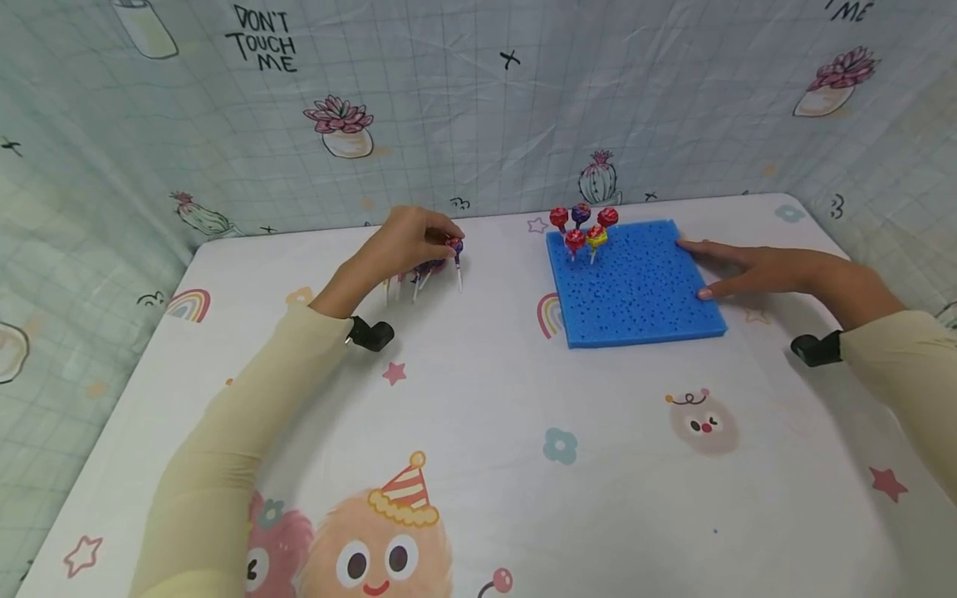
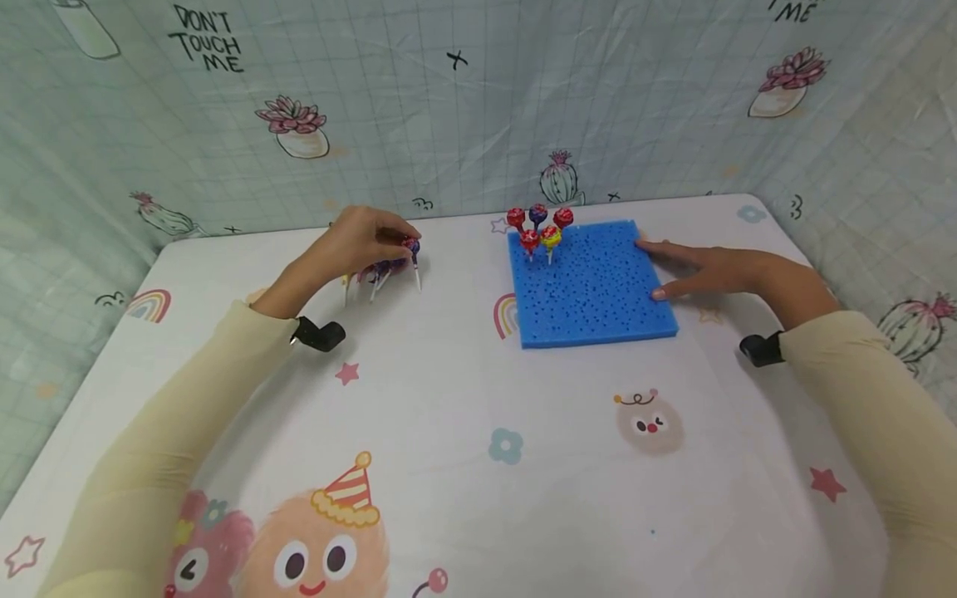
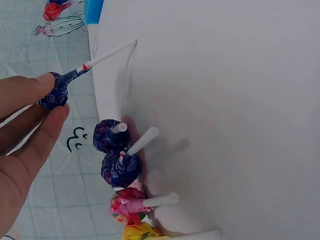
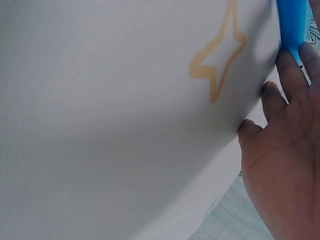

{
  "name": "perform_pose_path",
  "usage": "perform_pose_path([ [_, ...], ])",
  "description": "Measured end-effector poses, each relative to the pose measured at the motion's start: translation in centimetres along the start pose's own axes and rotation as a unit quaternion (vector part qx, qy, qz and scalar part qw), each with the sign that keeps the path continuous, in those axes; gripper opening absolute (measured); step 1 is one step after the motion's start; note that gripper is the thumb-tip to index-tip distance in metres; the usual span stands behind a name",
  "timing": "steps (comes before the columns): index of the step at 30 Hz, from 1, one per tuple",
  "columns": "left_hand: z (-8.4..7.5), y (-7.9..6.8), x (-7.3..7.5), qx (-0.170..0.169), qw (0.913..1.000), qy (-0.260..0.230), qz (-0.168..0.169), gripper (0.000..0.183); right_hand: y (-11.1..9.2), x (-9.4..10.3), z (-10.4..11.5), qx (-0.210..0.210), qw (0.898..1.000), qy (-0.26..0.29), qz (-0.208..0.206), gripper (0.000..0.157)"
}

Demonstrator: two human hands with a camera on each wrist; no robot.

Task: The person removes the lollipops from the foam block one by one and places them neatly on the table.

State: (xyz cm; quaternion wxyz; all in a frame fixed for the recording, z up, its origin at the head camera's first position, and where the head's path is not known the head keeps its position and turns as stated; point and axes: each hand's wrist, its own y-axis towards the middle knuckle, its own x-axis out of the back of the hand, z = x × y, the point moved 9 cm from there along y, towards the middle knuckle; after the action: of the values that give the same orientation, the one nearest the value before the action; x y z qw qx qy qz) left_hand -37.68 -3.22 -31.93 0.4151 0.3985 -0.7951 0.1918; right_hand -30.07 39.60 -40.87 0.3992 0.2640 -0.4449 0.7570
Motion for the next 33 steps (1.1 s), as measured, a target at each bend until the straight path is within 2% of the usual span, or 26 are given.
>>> perform_pose_path([
  [7,0.0,0.7,-0.6,-0.013,0.9998,0.009,0.014,0.027,0.1,0.1,0.4,0.004,1.000,0.004,0.004,0.097],
  [15,0.4,1.4,-0.6,-0.010,0.9999,-0.004,0.000,0.023,0.1,0.1,0.4,0.012,1.000,0.018,0.009,0.097],
  [20,0.7,1.9,-0.7,-0.017,0.9998,0.013,0.000,0.022,0.0,0.1,0.4,0.013,1.000,0.018,0.008,0.096],
  [25,1.4,2.3,-0.6,-0.004,0.9999,0.011,0.005,0.024,0.1,0.0,0.2,0.011,1.000,0.015,0.004,0.095],
  [33,2.1,2.1,-1.0,0.004,0.9997,0.001,0.026,0.021,0.3,-0.1,0.1,0.009,1.000,0.002,0.001,0.096],
])
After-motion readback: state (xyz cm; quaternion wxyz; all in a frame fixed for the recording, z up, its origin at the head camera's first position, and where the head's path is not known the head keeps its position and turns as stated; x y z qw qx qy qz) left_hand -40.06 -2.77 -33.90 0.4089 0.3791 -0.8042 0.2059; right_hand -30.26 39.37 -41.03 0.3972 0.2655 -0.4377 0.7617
